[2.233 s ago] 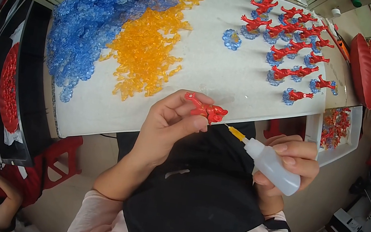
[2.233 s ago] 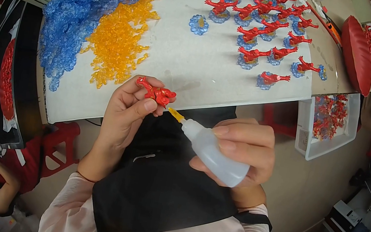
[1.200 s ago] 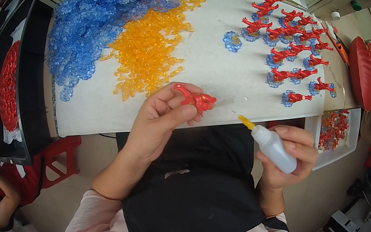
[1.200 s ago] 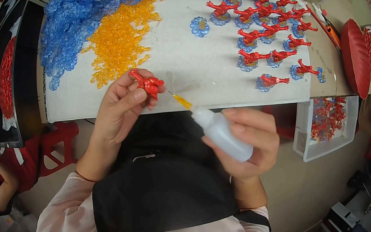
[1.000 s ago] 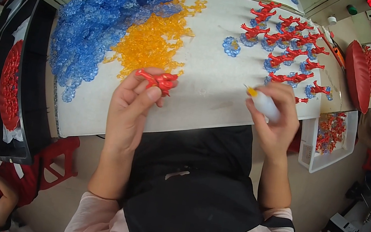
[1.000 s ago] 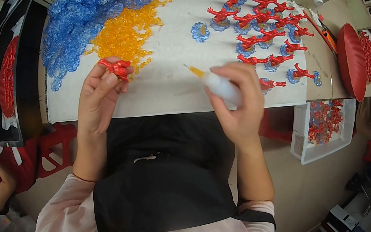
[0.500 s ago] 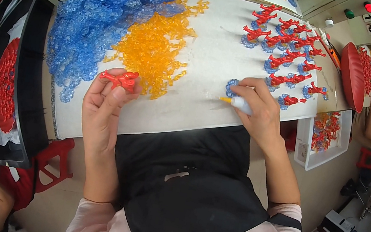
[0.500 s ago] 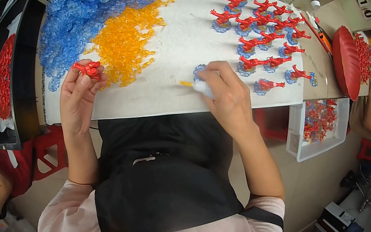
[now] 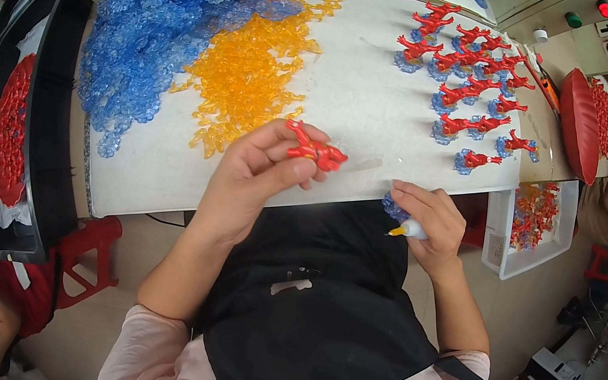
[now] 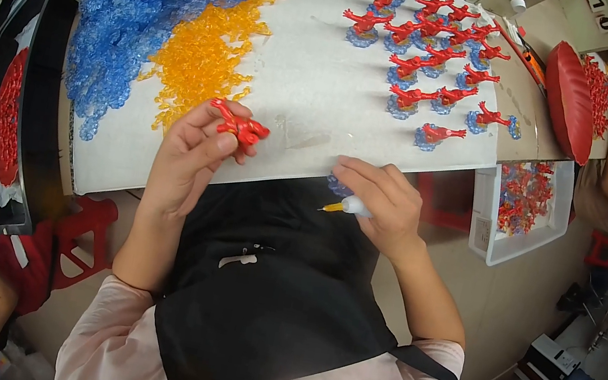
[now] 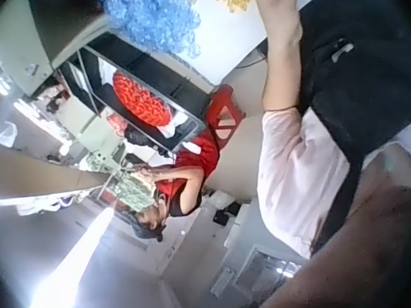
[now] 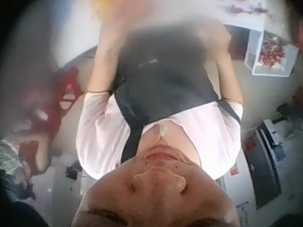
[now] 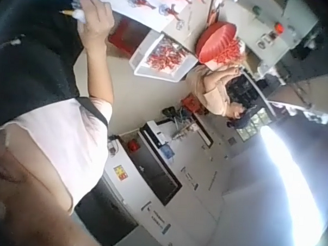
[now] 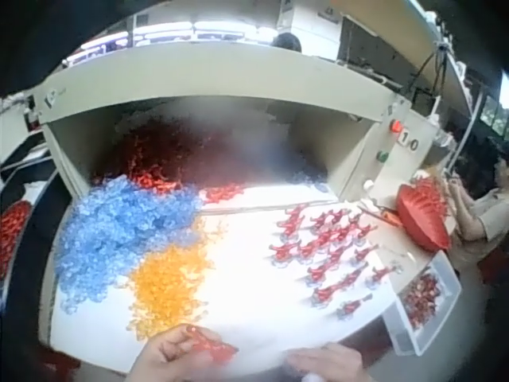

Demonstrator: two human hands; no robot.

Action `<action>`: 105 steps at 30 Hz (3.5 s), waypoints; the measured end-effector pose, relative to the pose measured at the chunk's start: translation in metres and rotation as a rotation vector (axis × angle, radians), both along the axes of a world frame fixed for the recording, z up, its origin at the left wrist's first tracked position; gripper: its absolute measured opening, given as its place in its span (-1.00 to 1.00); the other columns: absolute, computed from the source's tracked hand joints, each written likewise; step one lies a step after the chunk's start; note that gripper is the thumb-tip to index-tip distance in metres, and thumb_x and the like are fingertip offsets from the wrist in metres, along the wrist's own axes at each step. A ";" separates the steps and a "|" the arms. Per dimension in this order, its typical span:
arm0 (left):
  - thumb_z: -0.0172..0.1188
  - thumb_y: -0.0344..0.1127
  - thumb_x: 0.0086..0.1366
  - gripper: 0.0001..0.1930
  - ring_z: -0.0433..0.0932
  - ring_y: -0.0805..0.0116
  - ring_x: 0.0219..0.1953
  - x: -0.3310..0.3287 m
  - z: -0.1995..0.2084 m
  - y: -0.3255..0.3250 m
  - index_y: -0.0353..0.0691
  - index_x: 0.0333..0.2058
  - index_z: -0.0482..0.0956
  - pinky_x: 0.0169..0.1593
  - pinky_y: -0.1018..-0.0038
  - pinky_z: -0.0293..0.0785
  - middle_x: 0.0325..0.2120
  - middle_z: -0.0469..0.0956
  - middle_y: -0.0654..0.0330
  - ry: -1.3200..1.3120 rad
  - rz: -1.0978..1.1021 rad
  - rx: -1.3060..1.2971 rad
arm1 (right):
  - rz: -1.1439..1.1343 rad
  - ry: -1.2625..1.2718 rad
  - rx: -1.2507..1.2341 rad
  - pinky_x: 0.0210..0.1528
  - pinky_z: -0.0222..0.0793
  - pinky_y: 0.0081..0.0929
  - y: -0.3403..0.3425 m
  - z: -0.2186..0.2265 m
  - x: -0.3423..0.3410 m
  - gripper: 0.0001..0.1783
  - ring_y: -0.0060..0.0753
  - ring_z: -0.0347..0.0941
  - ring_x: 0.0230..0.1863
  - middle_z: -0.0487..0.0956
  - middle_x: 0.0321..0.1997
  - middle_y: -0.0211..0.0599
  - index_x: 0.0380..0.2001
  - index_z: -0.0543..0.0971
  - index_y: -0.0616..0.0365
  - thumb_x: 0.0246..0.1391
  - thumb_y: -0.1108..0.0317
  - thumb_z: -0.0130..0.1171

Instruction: The person assembles toy figures by applying glue from a bottle to attach figurines onto plastic bases, trims base pieces using a small blade, and glues plastic detail pieces onto the bases.

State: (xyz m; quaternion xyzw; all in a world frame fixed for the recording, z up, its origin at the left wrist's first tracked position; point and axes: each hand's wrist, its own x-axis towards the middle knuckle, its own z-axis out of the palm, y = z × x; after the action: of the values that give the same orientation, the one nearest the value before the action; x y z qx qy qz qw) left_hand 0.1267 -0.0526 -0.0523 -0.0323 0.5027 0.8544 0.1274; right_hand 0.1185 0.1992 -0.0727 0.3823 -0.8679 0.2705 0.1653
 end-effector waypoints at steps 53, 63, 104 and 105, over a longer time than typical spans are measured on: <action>0.07 -0.51 0.17 -0.78 0.47 0.57 -0.23 0.008 0.008 0.030 -0.39 -0.18 0.43 -0.16 0.66 0.37 -0.28 0.50 0.20 0.094 -0.233 0.036 | 0.231 -0.384 -0.392 -0.37 0.43 -0.49 -0.015 0.042 -0.013 -0.71 -0.26 0.52 -0.39 0.56 -0.39 -0.17 -0.39 0.55 0.23 -0.33 0.55 0.29; 0.14 -0.44 0.12 -0.74 0.43 0.62 -0.53 -0.002 0.013 0.025 -0.38 -0.19 0.46 -0.39 0.71 0.38 -0.46 0.53 0.23 -0.120 -0.316 0.071 | 0.317 -0.291 -0.240 -0.42 0.41 -0.50 -0.018 0.059 -0.023 -0.74 -0.27 0.50 -0.43 0.55 -0.40 -0.20 -0.42 0.56 0.24 -0.34 0.53 0.28; 0.17 -0.51 0.07 -0.67 0.51 0.57 -0.32 -0.026 0.024 0.035 -0.34 -0.13 0.43 -0.19 0.68 0.38 -0.38 0.55 0.18 -0.139 -0.528 -0.139 | 0.271 -0.259 -0.038 -0.49 0.38 -0.55 -0.004 0.062 -0.025 -0.79 -0.38 0.46 -0.47 0.49 -0.43 -0.26 -0.42 0.57 0.21 -0.24 0.41 0.25; 0.17 -0.51 0.07 -0.67 0.51 0.57 -0.32 -0.027 0.023 0.035 -0.34 -0.13 0.43 -0.19 0.68 0.38 -0.38 0.55 0.18 -0.139 -0.529 -0.137 | 0.265 -0.270 -0.045 -0.48 0.38 -0.55 -0.004 0.061 -0.025 -0.78 -0.37 0.46 -0.46 0.49 -0.43 -0.25 -0.42 0.57 0.21 -0.24 0.41 0.25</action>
State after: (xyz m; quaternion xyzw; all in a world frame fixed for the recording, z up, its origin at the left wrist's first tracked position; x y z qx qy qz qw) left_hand 0.1002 -0.0176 -0.0292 0.0328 0.5403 0.7512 0.3778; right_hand 0.0940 0.1949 -0.0115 0.4497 -0.8180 0.3581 0.0189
